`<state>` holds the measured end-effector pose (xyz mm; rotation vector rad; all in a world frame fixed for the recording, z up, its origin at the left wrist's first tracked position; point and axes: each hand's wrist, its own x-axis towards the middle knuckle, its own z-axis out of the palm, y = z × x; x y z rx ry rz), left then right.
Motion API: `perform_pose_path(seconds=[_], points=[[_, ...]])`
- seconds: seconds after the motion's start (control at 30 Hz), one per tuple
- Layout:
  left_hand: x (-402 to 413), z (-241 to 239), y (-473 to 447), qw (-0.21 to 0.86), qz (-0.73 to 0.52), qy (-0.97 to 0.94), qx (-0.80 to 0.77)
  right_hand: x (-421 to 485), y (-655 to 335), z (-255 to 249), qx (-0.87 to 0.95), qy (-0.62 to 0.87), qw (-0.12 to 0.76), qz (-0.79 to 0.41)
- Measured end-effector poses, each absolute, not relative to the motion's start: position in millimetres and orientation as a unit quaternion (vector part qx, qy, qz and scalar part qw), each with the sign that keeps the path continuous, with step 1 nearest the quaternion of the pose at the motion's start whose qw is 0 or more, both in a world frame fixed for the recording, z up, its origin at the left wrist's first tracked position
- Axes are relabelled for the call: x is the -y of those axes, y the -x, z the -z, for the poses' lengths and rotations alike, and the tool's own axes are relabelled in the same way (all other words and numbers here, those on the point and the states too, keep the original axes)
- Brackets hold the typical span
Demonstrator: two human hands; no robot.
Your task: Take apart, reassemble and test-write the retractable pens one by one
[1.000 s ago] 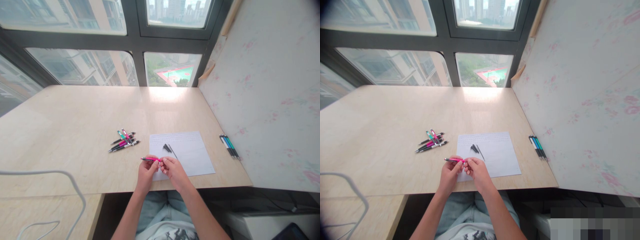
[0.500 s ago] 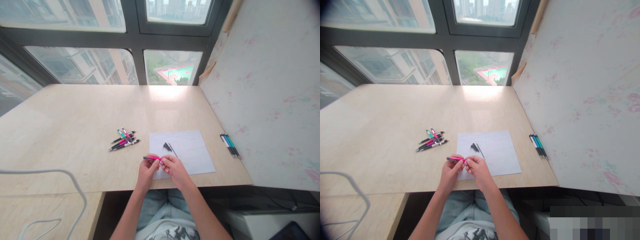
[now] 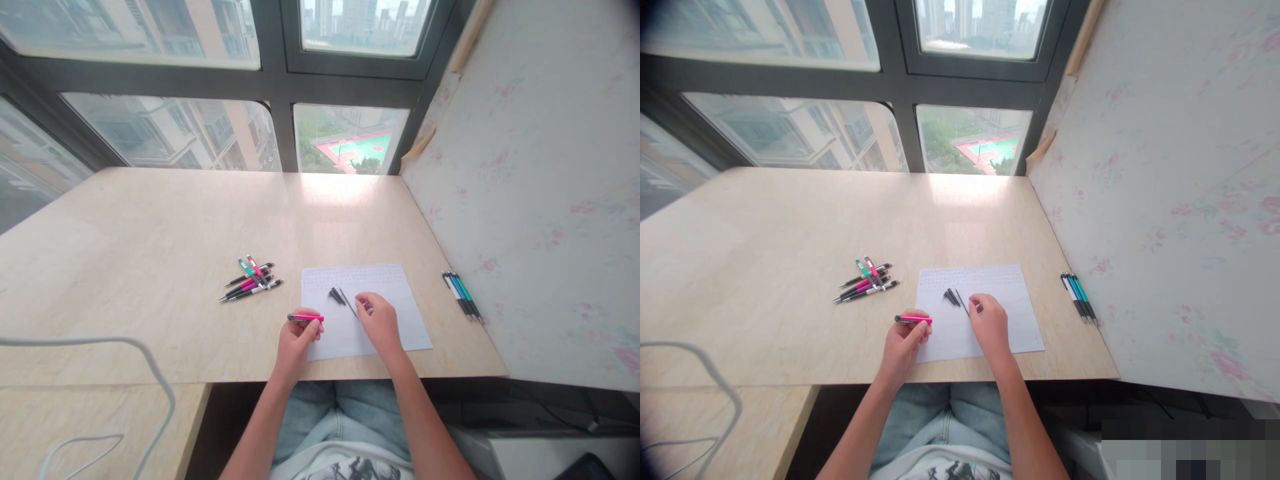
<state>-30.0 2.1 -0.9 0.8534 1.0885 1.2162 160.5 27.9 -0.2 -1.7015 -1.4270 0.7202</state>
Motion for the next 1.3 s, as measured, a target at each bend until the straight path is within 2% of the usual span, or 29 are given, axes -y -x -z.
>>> perform_pose_path(seconds=[0.13,0.23,0.37,0.47,0.53,0.73,1.07,1.2,1.3], points=[[-2,0,30,0.605,-0.521,-0.373,-0.472,-38,-158,2,0.616,0.661,0.357,-0.239],[-2,1,30,0.601,-0.519,-0.380,-0.475,-38,-156,1,0.613,0.653,0.367,-0.251],[0,3,31,0.592,-0.505,-0.409,-0.477,-25,-148,-11,0.577,0.604,0.424,-0.350],[0,3,31,0.576,-0.501,-0.422,-0.489,-11,-132,-23,0.630,0.506,0.414,-0.418],[0,3,30,0.564,-0.512,-0.416,-0.497,-4,-120,-28,0.650,0.484,0.406,-0.423],[1,2,26,0.565,-0.521,-0.391,-0.506,-1,-111,-27,0.674,0.503,0.398,-0.366],[0,-5,21,0.560,-0.472,-0.469,-0.494,-4,-121,-19,0.645,0.531,0.409,-0.368],[0,-9,23,0.559,-0.464,-0.481,-0.491,-6,-144,-9,0.589,0.597,0.417,-0.350],[-1,-9,26,0.560,-0.471,-0.469,-0.495,-8,-166,-2,0.557,0.658,0.413,-0.293]])
